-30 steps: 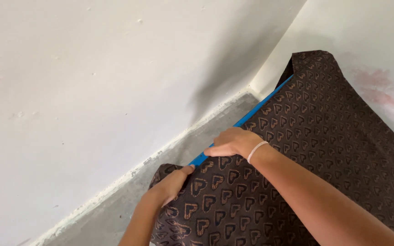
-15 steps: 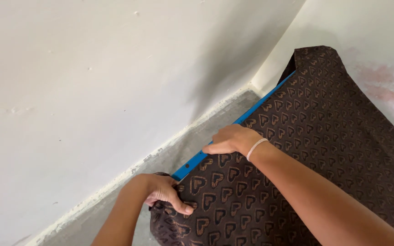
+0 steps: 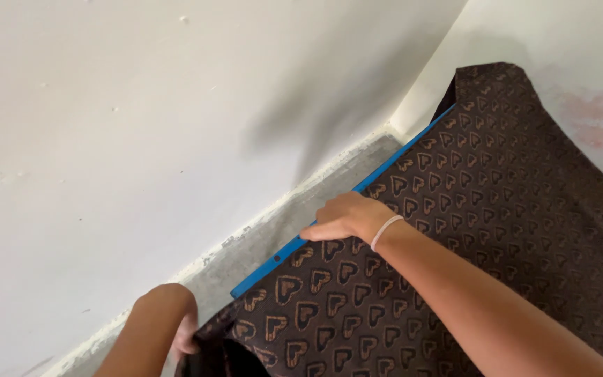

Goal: The person spreads a dark heart-patterned sheet over a mattress on a blue metal bed frame. They smooth the sheet across the surface, then tuck the edges under the mattress along the sides and corners to secure it.

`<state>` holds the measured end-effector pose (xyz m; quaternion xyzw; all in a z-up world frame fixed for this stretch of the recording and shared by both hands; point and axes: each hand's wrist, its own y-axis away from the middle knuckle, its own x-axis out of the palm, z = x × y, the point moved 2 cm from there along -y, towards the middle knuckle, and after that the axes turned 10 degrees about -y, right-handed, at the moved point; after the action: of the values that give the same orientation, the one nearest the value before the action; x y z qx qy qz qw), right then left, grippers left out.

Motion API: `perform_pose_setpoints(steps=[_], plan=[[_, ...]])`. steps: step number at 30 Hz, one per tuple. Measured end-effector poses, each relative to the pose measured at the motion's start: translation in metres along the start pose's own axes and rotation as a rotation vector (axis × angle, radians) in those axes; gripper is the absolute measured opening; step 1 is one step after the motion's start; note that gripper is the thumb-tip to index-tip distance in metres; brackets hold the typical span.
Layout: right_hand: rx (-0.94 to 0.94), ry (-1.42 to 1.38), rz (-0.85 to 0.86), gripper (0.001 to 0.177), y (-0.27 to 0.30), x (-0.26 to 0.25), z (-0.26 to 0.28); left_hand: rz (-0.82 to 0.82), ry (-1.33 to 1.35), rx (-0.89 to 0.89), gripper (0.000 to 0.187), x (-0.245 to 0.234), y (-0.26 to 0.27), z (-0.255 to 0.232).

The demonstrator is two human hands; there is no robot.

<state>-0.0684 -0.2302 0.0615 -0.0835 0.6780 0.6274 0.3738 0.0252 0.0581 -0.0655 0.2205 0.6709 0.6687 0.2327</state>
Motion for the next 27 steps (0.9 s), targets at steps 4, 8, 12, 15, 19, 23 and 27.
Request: perform_pose_setpoints(steps=[4,8,12,15,19,23,27], plan=[[0.008,0.016,0.008,0.074,0.002,-0.002,0.002,-0.526,-0.032,-0.12,0.035,-0.019,-0.032,0.015],[-0.053,0.032,-0.039,0.074,-0.008,0.005,-0.005,-0.721,0.544,0.533,0.06,-0.033,0.054,-0.048],[-0.071,0.058,-0.027,0.076,-0.005,0.004,-0.002,-0.711,0.608,0.68,0.084,-0.037,0.081,-0.106],[-0.065,0.019,0.01,0.073,-0.011,0.009,-0.007,-0.839,0.302,0.565,0.083,-0.035,0.088,-0.128],[-0.131,0.022,-0.075,0.064,0.012,0.009,0.015,-0.799,0.085,0.45,0.081,-0.036,0.091,-0.134],[-0.465,-0.155,-0.371,0.046,0.019,0.025,0.02,-0.662,0.252,0.528,0.082,-0.047,0.082,-0.127],[-0.374,-0.055,-0.255,0.058,0.027,0.022,0.012,-0.561,0.106,0.425,0.088,-0.056,0.098,-0.124]])
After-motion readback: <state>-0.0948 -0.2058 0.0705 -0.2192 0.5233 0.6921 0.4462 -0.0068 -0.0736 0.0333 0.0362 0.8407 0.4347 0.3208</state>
